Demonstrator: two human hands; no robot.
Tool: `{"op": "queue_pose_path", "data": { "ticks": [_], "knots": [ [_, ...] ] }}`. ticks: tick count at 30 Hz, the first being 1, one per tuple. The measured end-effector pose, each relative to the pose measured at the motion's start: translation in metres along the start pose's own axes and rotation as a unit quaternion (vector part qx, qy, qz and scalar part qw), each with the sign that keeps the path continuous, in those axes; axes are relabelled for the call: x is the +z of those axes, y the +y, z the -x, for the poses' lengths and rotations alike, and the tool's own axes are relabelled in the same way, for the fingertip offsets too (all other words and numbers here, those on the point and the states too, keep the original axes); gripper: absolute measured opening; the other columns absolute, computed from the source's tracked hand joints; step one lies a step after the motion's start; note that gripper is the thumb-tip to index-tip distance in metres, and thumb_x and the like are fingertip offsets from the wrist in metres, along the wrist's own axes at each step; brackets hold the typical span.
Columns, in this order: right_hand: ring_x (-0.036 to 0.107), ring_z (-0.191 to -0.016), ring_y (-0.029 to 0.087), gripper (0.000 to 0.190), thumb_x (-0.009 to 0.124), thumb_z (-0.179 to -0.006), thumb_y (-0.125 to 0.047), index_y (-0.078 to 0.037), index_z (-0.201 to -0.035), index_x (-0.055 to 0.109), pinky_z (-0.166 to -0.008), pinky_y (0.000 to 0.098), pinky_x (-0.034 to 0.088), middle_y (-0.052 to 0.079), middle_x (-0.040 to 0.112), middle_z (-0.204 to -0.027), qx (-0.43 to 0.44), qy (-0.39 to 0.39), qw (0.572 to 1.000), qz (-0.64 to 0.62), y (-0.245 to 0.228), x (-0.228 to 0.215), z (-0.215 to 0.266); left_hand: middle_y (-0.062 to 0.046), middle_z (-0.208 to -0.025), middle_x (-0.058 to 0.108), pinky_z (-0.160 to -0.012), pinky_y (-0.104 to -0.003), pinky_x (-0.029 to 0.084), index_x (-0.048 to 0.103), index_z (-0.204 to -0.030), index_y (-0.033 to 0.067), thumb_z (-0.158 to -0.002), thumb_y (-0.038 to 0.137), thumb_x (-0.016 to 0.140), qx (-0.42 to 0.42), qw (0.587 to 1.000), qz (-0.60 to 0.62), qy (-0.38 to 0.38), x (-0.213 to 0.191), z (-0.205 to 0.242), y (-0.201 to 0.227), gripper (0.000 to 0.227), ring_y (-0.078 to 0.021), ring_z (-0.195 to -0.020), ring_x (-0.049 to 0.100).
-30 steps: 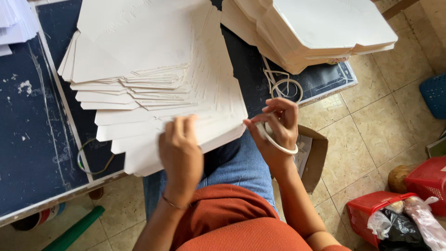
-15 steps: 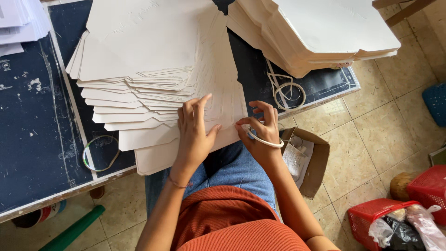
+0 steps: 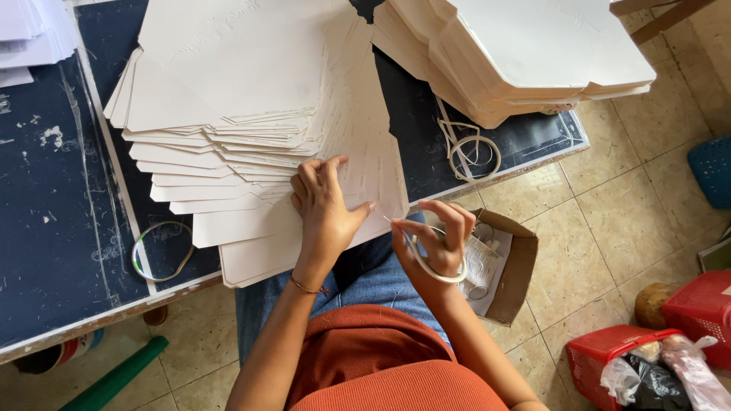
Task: The person repeatedly picks up a white paper sheet from a stack on the table and places it on top of another stack. The hands handle the sheets one at a time, aligning them before stacking. The task continues throughout the clip without visible completion.
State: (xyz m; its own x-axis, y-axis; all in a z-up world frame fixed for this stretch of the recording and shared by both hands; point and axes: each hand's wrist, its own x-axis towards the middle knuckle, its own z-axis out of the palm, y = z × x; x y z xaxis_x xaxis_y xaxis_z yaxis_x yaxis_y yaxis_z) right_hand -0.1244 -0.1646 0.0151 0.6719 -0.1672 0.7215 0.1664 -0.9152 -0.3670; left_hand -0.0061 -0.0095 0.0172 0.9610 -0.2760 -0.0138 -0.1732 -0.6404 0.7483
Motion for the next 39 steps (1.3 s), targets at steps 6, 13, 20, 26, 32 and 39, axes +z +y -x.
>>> {"op": "queue_pose_path", "data": {
  "ticks": [6, 13, 20, 26, 32, 39],
  "knots": [
    [0.064, -0.113, 0.034, 0.012, 0.093, -0.084, -0.018, -0.016, -0.093, 0.085, -0.09, 0.0389, 0.058, 0.013, 0.066, -0.131, 0.128, -0.131, 0.967, -0.178, -0.031, 0.014, -0.01, -0.009, -0.133, 0.051, -0.111, -0.054, 0.044, 0.048, -0.154, 0.0181, -0.077, 0.005, 0.094, 0.041, 0.995, 0.087, -0.006, -0.035, 0.011, -0.029, 0.091, -0.0376, -0.126, 0.052],
    [0.06, -0.114, 0.03, 0.01, 0.092, -0.084, -0.024, -0.019, -0.087, 0.083, -0.091, 0.0411, 0.054, 0.007, 0.067, -0.132, 0.12, -0.184, 0.957, -0.19, -0.048, 0.044, 0.003, -0.008, -0.138, 0.041, -0.11, -0.062, 0.044, 0.047, -0.155, 0.0196, -0.071, 0.013, 0.099, -0.034, 0.999, -0.025, -0.018, -0.066, 0.05, -0.049, 0.099, -0.0395, -0.13, 0.044],
    [0.064, -0.1, 0.029, 0.005, 0.084, -0.092, -0.023, -0.018, -0.092, 0.083, -0.085, 0.0415, 0.053, 0.009, 0.067, -0.128, 0.056, -0.194, 0.969, -0.143, -0.047, 0.039, -0.004, -0.006, -0.139, 0.036, -0.11, -0.062, 0.042, 0.046, -0.157, 0.0249, -0.067, 0.025, 0.104, -0.055, 0.998, -0.03, -0.027, -0.058, 0.051, -0.053, 0.107, -0.0383, -0.129, 0.039],
    [0.067, -0.102, 0.035, 0.009, 0.083, -0.092, -0.009, -0.001, -0.09, 0.079, -0.086, 0.0419, 0.06, 0.022, 0.062, -0.142, 0.106, -0.172, 0.969, -0.143, -0.002, -0.003, -0.029, -0.005, -0.139, 0.034, -0.111, -0.06, 0.04, 0.048, -0.155, 0.0279, -0.064, 0.028, 0.105, -0.062, 0.997, -0.039, -0.032, -0.057, 0.049, -0.052, 0.108, -0.0378, -0.128, 0.038],
    [0.069, -0.104, 0.036, 0.017, 0.092, -0.086, -0.011, -0.003, -0.084, 0.077, -0.088, 0.0448, 0.061, 0.017, 0.062, -0.14, 0.133, -0.156, 0.974, -0.092, 0.023, -0.012, -0.033, -0.007, -0.14, 0.033, -0.108, -0.062, 0.039, 0.046, -0.155, 0.0261, -0.064, 0.027, 0.105, -0.061, 0.995, -0.07, -0.039, -0.047, 0.041, -0.039, 0.109, -0.0413, -0.129, 0.037],
    [0.067, -0.101, 0.036, 0.024, 0.095, -0.083, -0.014, -0.004, -0.08, 0.073, -0.086, 0.0453, 0.06, 0.016, 0.064, -0.134, 0.107, -0.132, 0.983, -0.073, 0.019, -0.005, -0.031, -0.011, -0.136, 0.041, -0.094, -0.06, 0.05, 0.052, -0.146, 0.0165, -0.057, 0.037, 0.109, 0.032, 0.997, -0.066, 0.007, 0.007, 0.024, -0.001, 0.108, -0.0434, -0.122, 0.049]
  ]
}}
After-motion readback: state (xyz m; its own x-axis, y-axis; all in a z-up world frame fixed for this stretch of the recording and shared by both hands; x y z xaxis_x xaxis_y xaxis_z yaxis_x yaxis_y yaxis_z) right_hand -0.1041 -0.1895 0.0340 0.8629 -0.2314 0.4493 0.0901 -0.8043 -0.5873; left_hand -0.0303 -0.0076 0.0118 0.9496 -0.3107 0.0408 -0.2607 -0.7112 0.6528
